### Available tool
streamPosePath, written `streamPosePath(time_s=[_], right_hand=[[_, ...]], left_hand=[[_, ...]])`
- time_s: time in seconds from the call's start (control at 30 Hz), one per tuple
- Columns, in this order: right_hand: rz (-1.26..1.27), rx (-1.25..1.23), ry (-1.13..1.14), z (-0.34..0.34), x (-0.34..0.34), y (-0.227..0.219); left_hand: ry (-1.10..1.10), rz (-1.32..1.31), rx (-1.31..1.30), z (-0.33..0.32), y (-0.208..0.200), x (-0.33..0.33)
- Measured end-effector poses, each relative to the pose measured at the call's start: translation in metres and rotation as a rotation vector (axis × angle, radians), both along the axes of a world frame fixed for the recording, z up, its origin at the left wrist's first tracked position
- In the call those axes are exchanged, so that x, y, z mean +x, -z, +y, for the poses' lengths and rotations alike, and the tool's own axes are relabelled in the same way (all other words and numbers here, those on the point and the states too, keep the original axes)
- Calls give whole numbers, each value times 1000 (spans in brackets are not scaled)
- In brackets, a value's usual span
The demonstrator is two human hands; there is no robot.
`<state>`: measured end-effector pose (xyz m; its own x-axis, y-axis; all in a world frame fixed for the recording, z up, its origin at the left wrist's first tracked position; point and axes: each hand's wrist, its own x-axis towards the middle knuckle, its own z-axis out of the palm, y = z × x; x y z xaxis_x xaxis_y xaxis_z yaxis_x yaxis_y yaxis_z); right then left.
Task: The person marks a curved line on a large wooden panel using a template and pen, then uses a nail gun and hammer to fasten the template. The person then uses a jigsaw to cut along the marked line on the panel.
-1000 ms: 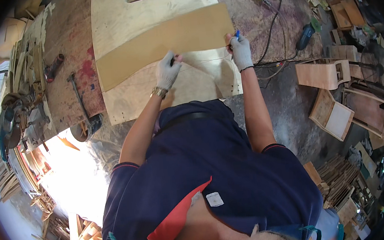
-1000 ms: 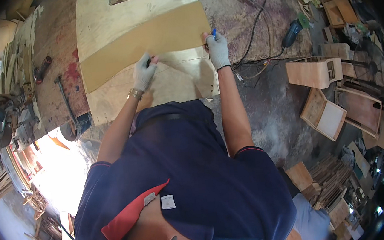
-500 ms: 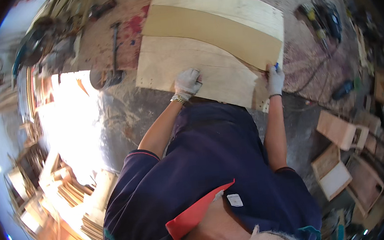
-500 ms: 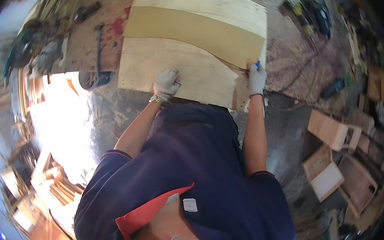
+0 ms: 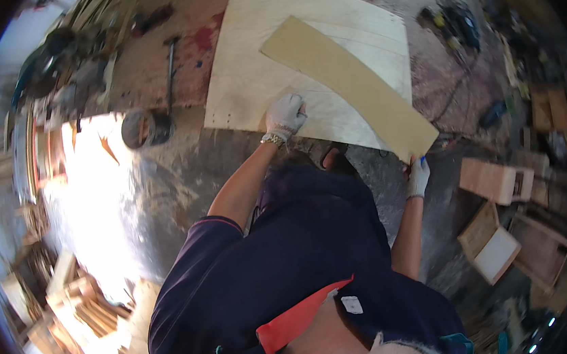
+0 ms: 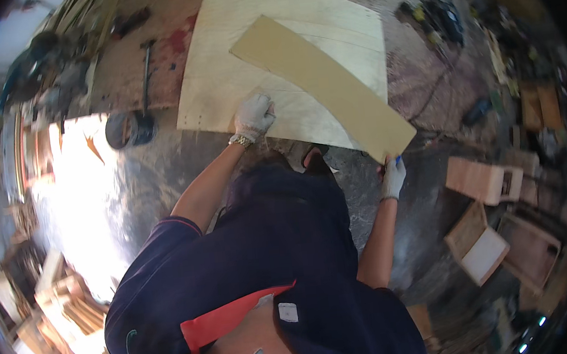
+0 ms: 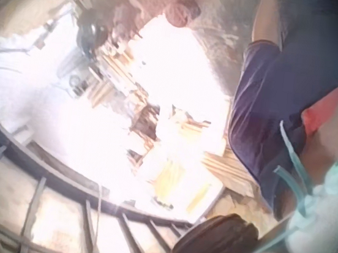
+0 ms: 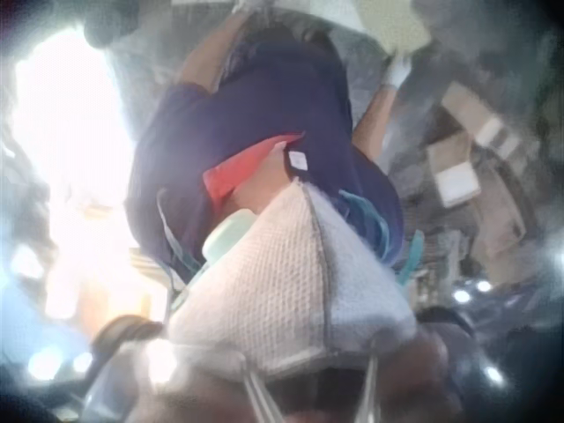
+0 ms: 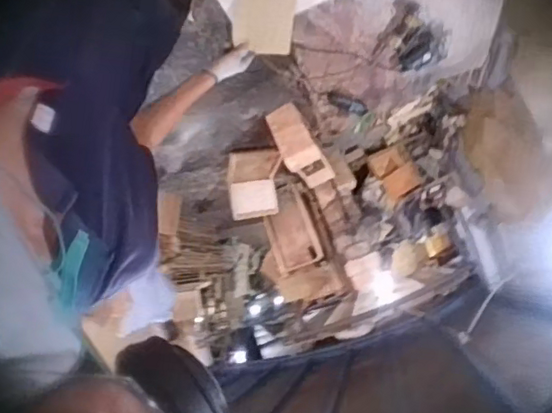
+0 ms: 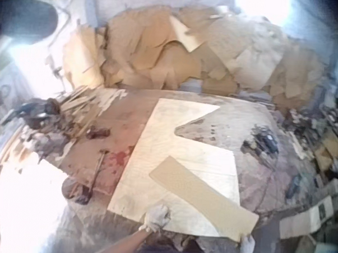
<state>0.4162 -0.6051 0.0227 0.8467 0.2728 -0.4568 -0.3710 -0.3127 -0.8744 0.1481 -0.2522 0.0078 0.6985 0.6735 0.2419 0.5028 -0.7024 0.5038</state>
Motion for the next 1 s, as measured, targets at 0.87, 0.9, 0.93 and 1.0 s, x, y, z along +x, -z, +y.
streamPosePath(time_s=[0.87,0.9,0.93,1.0], right_hand=[[-93,-637,1557,-374,-456,9],[-118,-711,1539,-380,-457,12],[-137,-796,1518,-390,-464,17],[-228,-922,1436,-409,-446,19]], left_hand=[[533,-153,-301,-132,26,-10],[666,-135,-379,-159,41,-7],[831,-42,-256,-196,45,-6],[949,306,-212,-259,47,12]])
